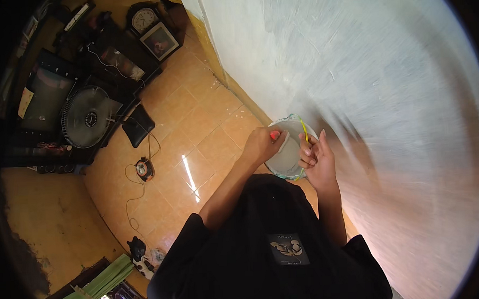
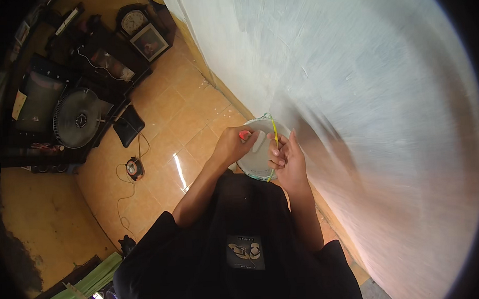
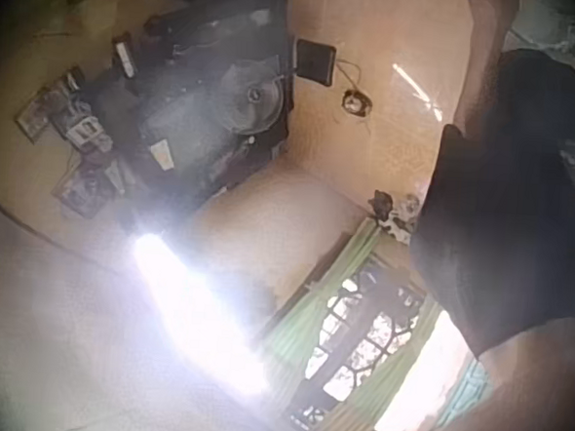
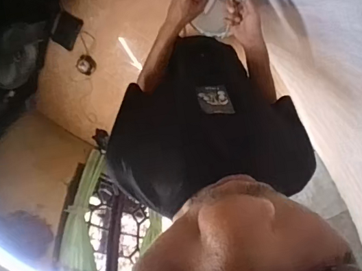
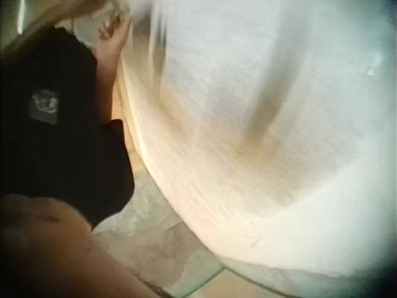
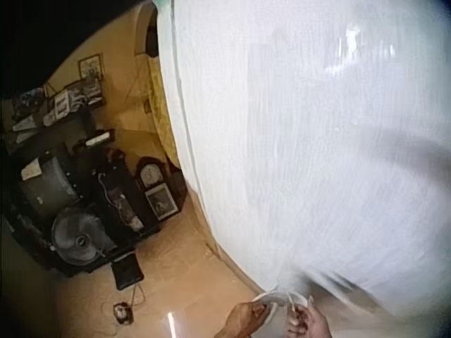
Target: The person paints an interior wall with white paint using a paint brush.
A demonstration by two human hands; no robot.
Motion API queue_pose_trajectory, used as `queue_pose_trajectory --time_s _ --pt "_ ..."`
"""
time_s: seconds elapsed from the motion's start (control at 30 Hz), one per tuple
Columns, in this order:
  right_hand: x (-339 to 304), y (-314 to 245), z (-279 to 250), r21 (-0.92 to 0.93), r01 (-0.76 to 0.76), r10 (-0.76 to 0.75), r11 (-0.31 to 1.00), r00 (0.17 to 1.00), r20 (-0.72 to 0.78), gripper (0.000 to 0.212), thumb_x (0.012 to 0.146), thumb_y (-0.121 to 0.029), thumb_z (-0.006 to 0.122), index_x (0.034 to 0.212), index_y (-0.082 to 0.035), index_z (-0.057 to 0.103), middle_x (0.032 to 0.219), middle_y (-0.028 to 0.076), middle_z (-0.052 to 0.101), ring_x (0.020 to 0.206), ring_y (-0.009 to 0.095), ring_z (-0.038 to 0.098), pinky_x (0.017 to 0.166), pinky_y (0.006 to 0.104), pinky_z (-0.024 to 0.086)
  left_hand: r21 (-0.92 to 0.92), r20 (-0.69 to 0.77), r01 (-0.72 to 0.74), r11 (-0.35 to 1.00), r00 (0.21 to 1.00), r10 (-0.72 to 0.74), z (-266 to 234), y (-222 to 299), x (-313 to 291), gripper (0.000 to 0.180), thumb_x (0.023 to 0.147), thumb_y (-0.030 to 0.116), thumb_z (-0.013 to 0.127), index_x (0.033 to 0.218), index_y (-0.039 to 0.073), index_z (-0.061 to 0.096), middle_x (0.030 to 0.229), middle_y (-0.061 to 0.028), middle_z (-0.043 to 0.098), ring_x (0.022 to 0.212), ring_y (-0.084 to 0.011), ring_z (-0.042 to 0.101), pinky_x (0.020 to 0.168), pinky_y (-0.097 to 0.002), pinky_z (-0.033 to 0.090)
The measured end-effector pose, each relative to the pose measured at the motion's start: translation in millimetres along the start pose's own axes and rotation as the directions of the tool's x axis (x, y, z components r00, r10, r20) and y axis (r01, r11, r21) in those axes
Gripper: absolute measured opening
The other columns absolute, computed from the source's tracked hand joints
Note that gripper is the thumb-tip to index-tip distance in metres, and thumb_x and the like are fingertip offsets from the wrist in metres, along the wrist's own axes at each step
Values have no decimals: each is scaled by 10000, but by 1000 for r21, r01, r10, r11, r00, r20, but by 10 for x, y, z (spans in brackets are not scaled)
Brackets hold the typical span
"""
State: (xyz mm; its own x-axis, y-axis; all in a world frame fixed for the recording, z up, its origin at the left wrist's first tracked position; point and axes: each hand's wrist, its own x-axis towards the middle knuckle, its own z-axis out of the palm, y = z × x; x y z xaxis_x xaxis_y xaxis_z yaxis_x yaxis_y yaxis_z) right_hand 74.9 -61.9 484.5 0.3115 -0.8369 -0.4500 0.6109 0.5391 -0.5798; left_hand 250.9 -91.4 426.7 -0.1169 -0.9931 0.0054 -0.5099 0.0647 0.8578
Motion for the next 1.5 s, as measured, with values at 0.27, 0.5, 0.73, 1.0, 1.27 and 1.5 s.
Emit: queue_pose_trajectory --time_s 0.27,0.5,0.73,1.0,1.27,1.5 --pt "89 69 5 12 32 -31 999 999 -34 513 1004 -506 344 1058 -40 552 668 -52 359 502 38 246 465 199 205 -349 2 132 928 990 -140 -391 -18 -12 222 895 179 655 936 -37 686 727 -109 686 601 -117 616 542 -272 483" --pt "204 145 -30 13 66 -64 998 994 -93 552 999 -530 333 1073 -28 549 675 -47 371 506 39 257 468 199 226 -273 89 -98 957 988 127 -520 -145 47 197 879 157 678 980 -12 685 887 -106 708 789 -157 662 705 -287 532" --pt "311 200 -21 36 131 -125 991 984 -128 517 1005 -504 340 1071 -37 552 676 -46 397 508 42 277 474 199 234 -326 129 -141 935 973 192 -442 -257 22 184 897 144 656 982 -19 672 943 -110 702 863 -202 677 750 -326 546" --pt "460 300 21 82 228 -201 970 945 -256 484 1010 -489 340 1051 -57 553 666 -44 388 514 41 285 485 198 247 -856 265 358 374 924 -276 -820 -815 579 340 962 236 572 1220 21 516 1130 -102 618 953 -207 647 701 -278 520" --pt "519 337 -20 46 154 -131 987 936 -327 488 1012 -494 329 1046 -60 549 655 -47 372 503 42 281 478 198 247 -996 87 90 -2 958 -274 -327 -1066 1565 473 954 259 593 1324 13 431 1241 -80 547 1122 -202 576 894 -267 488" --pt "577 291 73 62 126 -96 990 930 -355 491 1017 -489 315 1041 -55 542 651 -43 373 496 44 278 473 196 239 -999 35 19 -51 944 -329 332 -2062 1777 337 941 186 611 1217 22 508 1182 -78 591 1062 -187 614 804 -200 527"
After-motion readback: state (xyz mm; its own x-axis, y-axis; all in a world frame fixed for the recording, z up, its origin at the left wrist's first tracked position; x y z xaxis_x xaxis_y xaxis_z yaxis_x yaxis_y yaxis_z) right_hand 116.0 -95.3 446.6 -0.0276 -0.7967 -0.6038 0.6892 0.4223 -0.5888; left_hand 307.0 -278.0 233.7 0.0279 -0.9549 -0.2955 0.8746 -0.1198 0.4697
